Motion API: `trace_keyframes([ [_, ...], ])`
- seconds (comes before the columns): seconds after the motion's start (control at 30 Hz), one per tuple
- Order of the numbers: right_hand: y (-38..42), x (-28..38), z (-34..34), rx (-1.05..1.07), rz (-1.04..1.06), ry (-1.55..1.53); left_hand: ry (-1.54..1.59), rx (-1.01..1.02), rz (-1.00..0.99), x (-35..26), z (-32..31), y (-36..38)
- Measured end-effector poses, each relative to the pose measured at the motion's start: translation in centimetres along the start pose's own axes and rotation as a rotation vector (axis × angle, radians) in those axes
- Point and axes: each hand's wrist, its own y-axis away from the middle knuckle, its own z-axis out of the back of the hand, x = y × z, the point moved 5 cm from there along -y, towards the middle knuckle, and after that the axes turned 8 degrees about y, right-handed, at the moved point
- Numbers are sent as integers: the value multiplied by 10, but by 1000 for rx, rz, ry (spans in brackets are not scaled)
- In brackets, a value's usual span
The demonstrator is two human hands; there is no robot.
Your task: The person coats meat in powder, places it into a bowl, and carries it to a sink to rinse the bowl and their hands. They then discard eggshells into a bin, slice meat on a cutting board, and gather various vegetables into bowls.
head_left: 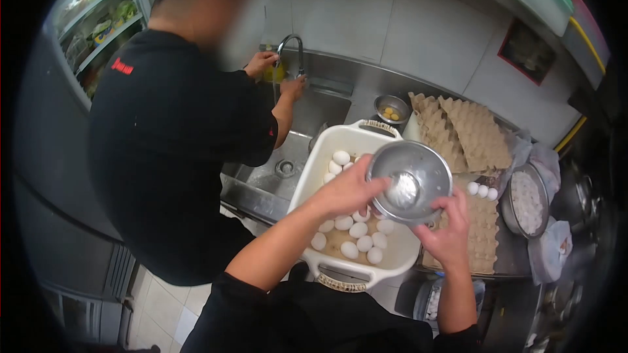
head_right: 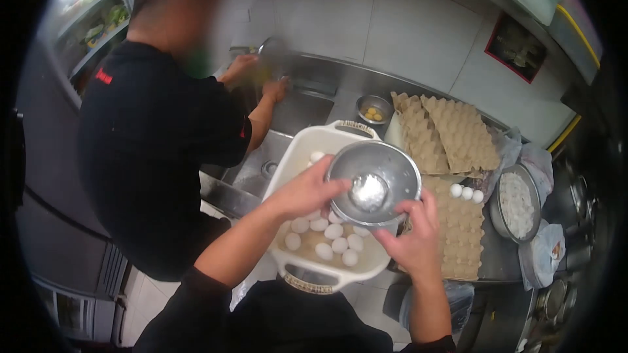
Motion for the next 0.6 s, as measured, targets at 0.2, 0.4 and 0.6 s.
trace_keyframes([
  [0.2, -45, 27, -32, -75, -96, -179, 496, -98, -74, 22, 108, -83],
  [0.4, 24, 14, -51, 130, -268, 220, 867, -370, -62, 99, 207, -164],
  [0.6, 87, 30, -57, 64, -566, 162, 910, -583, 16, 201, 272, -207],
])
